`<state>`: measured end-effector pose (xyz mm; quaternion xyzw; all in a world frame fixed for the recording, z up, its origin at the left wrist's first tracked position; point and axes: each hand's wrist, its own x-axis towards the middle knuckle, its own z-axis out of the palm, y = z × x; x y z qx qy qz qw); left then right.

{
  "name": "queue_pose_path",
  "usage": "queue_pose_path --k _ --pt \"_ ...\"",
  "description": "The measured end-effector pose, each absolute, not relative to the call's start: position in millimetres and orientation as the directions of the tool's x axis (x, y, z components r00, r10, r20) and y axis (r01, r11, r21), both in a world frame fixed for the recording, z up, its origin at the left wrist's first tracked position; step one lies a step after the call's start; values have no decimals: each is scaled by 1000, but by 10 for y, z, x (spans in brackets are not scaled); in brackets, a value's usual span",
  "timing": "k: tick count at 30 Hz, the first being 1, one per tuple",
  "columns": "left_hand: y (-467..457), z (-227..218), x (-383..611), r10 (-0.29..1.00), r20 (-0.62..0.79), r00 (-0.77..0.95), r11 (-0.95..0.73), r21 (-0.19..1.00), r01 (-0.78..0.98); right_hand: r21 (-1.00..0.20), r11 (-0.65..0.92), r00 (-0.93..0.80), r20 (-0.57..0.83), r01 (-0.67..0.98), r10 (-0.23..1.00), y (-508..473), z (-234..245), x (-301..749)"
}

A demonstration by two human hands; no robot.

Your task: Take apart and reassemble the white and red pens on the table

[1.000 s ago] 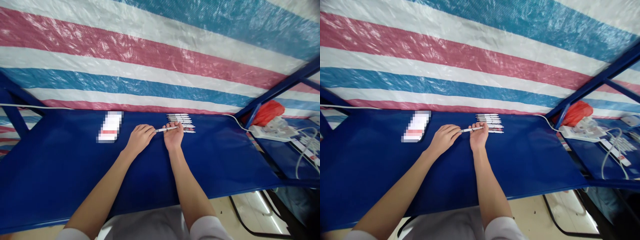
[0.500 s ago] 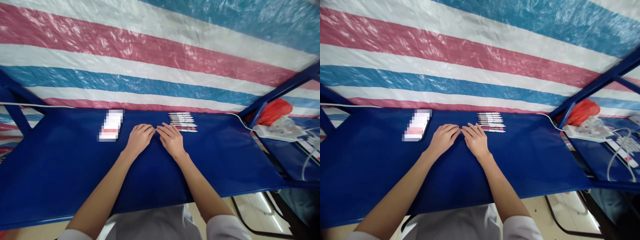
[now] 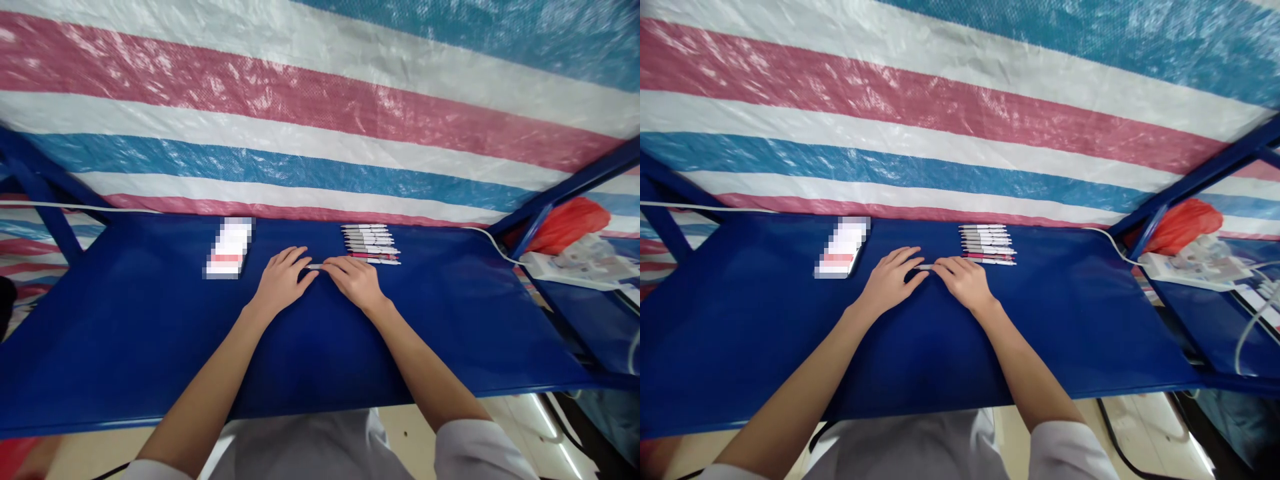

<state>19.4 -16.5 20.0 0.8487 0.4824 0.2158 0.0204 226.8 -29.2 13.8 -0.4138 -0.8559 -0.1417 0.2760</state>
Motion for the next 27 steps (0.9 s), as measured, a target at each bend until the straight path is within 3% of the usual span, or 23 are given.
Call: queue_pose_path --k 13,27 --pt "-254 66 340 931 180 318 -347 158 925 127 496 -476 558 859 680 -380 116 2928" --pt "-259 5 346 915 231 332 -364 113 925 119 439 -434 510 890 742 -345 85 3064"
